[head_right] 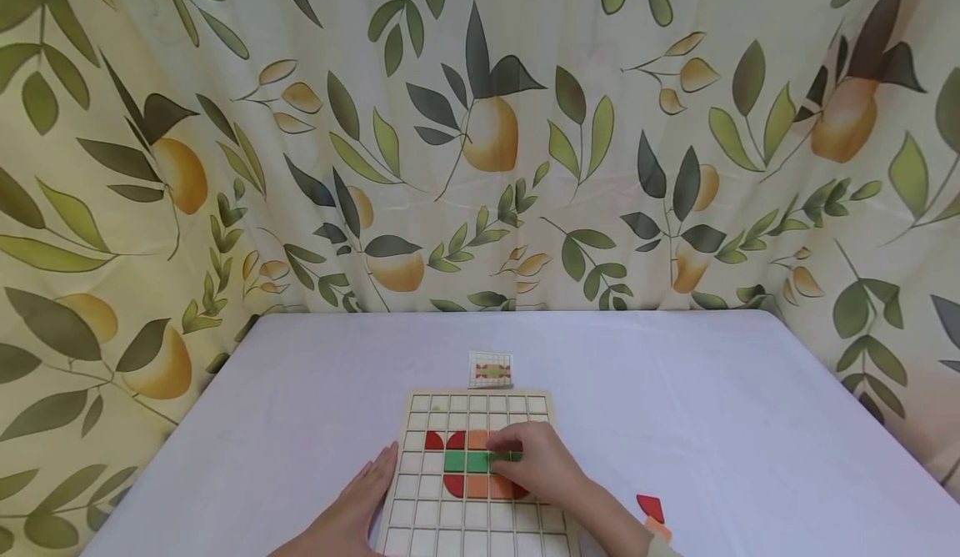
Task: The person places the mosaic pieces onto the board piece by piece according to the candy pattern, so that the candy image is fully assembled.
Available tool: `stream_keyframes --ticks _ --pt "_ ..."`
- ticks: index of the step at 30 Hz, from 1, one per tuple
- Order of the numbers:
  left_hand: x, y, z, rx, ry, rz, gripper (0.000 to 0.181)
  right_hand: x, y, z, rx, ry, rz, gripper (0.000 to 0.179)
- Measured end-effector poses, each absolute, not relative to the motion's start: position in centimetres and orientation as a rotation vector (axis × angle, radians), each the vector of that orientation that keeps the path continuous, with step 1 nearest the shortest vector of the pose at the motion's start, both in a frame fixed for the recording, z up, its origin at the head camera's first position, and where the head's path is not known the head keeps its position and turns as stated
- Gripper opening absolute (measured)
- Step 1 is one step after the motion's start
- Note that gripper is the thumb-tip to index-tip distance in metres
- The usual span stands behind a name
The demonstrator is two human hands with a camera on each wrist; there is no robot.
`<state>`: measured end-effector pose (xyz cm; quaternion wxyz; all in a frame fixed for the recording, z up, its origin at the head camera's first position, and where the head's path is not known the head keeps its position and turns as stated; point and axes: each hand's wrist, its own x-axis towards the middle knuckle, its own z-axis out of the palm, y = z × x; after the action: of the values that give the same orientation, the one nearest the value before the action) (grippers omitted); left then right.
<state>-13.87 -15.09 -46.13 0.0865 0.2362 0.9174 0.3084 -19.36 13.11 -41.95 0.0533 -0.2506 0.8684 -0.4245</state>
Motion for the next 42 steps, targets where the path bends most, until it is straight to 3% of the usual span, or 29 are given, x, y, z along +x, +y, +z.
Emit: stream_keyframes --ticks 23,34,42 --pt "-13.8 -15.1 -46.0 0.715 2.722 0.927 0.127 -15.6 20.2 -41.9 -0.448 2.820 -1.130 0.018" --pt "-13.9 -15.1 -46.0 0.697 2.694 0.955 0.127 -14.0 22.4 -42.2 -0.127 2.747 -1.104 0.029" --pt "-13.8 -15.0 -46.0 0.664 2.689 0.953 0.129 -13.1 24.1 -42.7 -0.120 2.794 -1.049 0.033"
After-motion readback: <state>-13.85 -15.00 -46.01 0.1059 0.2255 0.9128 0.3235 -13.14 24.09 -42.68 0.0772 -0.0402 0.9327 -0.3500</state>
